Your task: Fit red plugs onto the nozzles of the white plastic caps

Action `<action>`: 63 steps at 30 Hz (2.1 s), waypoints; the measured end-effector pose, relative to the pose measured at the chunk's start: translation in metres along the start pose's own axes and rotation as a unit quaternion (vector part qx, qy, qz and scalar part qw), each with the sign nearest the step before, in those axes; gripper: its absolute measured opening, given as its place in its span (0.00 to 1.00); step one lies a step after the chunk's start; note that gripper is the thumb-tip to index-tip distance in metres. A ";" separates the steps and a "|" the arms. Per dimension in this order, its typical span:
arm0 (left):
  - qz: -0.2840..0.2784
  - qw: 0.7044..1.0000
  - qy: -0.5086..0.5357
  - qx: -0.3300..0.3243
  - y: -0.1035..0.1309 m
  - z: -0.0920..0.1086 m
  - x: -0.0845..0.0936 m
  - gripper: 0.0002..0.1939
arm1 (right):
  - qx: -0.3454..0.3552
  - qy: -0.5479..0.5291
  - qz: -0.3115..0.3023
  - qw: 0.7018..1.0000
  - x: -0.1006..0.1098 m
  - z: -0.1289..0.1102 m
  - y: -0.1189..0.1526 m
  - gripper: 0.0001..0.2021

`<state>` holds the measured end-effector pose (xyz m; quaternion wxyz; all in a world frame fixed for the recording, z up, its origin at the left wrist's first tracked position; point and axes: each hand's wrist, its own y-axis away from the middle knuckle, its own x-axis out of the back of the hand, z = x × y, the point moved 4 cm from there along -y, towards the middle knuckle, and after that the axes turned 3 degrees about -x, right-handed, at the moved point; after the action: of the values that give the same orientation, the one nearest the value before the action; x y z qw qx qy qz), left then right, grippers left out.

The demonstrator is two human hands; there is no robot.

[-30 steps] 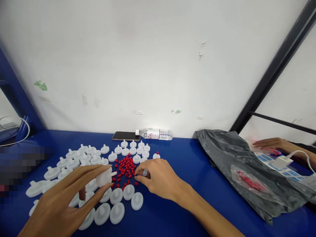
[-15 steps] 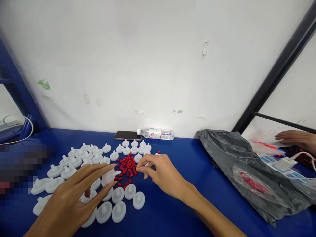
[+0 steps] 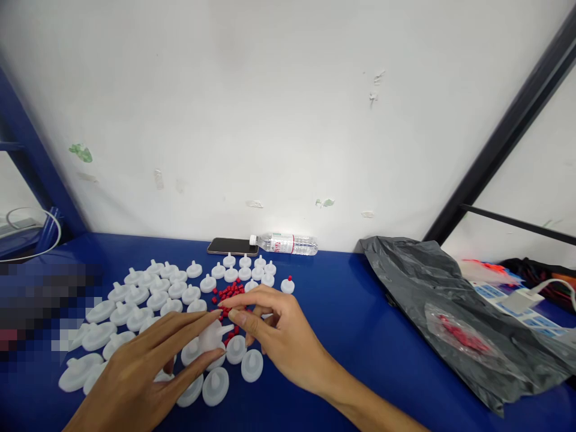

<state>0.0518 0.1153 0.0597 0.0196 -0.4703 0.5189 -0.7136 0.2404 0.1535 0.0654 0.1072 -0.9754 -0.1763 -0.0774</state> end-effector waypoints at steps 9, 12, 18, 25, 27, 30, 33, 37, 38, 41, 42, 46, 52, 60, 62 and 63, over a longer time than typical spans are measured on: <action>0.007 1.000 0.012 0.026 0.001 -0.001 -0.001 0.19 | -0.031 -0.054 0.001 0.998 0.000 0.009 -0.002 0.12; 0.011 0.999 0.014 0.028 0.001 -0.001 0.000 0.19 | -0.042 -0.070 0.015 0.997 0.000 0.012 -0.003 0.12; 0.012 0.999 0.015 0.034 0.001 -0.001 0.000 0.18 | -0.041 -0.087 0.035 0.995 -0.001 0.012 -0.001 0.10; 0.014 1.000 0.013 0.017 0.002 0.001 0.000 0.16 | -0.029 -0.100 0.040 0.994 -0.004 0.010 0.002 0.07; 0.018 0.999 0.010 0.024 0.002 0.000 0.001 0.17 | -0.026 -0.100 0.046 0.994 -0.004 0.008 0.003 0.07; 0.028 0.999 0.005 0.031 0.002 0.001 0.002 0.17 | -0.017 -0.089 0.062 0.994 -0.003 0.005 0.004 0.07; 0.035 0.999 0.002 0.022 0.003 0.002 0.002 0.16 | -0.016 -0.077 0.056 0.995 -0.003 0.006 0.005 0.06; 0.043 0.999 -0.005 0.006 0.000 0.003 0.005 0.16 | -0.032 -0.099 0.014 0.994 -0.005 0.011 0.004 0.07; 0.055 0.998 -0.008 -0.001 -0.001 0.003 0.007 0.14 | -0.036 -0.118 -0.003 0.992 -0.006 0.012 0.003 0.07; 0.091 0.994 0.001 -0.058 -0.006 0.008 0.015 0.07 | -0.054 -0.218 -0.069 0.972 -0.008 0.012 0.002 0.13; 0.094 0.993 0.009 -0.075 -0.006 0.010 0.017 0.06 | -0.064 -0.253 -0.099 0.960 -0.010 0.011 0.002 0.18; 0.093 0.992 0.079 0.009 0.002 0.008 0.012 0.08 | -0.112 -0.319 -0.226 0.914 -0.022 0.009 0.009 0.34; 0.074 0.994 0.077 -0.001 0.006 0.016 0.005 0.12 | -0.065 -0.264 -0.228 0.935 -0.029 0.010 0.013 0.23; 0.030 0.999 0.019 -0.026 0.000 0.011 0.008 0.17 | -0.079 -0.088 -0.161 0.980 0.010 0.000 -0.002 0.22; 0.037 0.998 0.040 0.012 0.000 0.006 0.008 0.17 | -0.082 0.040 -0.103 0.991 0.033 -0.006 -0.009 0.15; 0.038 0.998 0.050 0.025 0.000 0.004 0.008 0.16 | -0.082 0.112 -0.080 0.987 0.045 -0.008 -0.011 0.13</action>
<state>0.0496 0.1082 0.0649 0.0325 -0.4128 0.5190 -0.7478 0.2769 0.1759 0.0837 0.0391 -0.9488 -0.2335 -0.2091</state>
